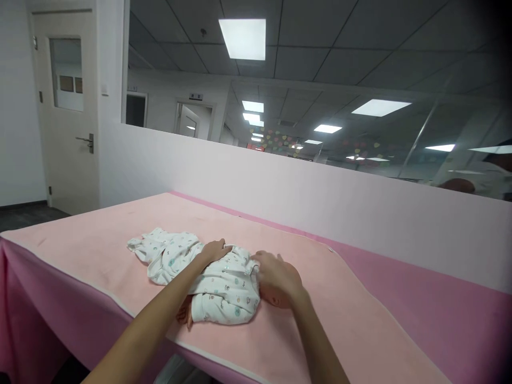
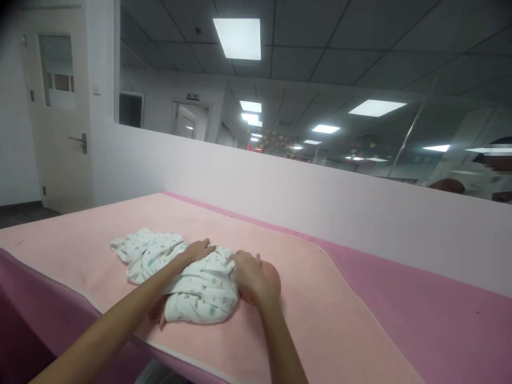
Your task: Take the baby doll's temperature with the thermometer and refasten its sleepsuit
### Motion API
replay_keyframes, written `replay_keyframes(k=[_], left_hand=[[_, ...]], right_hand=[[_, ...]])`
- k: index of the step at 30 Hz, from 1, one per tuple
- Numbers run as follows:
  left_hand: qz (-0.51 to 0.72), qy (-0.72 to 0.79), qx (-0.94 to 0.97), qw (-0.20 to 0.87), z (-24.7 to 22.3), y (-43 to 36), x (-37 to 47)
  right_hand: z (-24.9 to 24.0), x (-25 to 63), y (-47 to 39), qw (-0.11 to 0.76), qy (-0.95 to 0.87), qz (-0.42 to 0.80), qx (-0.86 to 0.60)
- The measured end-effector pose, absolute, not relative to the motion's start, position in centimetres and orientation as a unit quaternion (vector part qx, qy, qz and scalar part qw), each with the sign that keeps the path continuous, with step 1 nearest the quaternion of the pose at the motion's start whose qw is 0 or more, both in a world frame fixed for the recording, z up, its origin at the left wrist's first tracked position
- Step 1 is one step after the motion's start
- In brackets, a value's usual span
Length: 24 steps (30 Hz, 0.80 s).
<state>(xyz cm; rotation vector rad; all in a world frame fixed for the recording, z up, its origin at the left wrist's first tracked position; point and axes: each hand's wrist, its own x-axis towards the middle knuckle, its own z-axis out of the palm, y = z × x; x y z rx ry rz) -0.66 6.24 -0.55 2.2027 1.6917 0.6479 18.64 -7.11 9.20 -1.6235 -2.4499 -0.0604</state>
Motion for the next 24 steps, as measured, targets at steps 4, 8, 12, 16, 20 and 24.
replay_keyframes(k=[4,8,12,16,20,24], left_hand=[[0.233,0.589,0.76,0.143,-0.6,5.8,-0.9],[0.237,0.579,0.767,0.147,-0.7,5.9,-1.0],[0.245,0.574,0.767,0.151,-0.8,5.8,-1.1],[0.262,0.575,0.76,0.152,-1.1,5.7,-1.3],[0.286,0.582,0.747,0.149,-1.3,5.8,-1.5],[0.31,0.597,0.726,0.14,-1.5,6.0,-1.6]], right_hand=[[9.0,25.1,-3.3,0.4,-0.715,0.045,-0.572],[5.1,29.1,-0.8,0.529,-0.573,0.224,-0.584],[2.0,28.6,-2.3,0.478,-0.481,0.537,-0.502],[2.3,27.0,-4.4,0.453,-0.413,0.641,-0.463],[3.3,26.1,-5.0,0.479,-0.417,0.58,-0.51],[3.3,26.1,-4.8,0.502,-0.397,0.582,-0.501]])
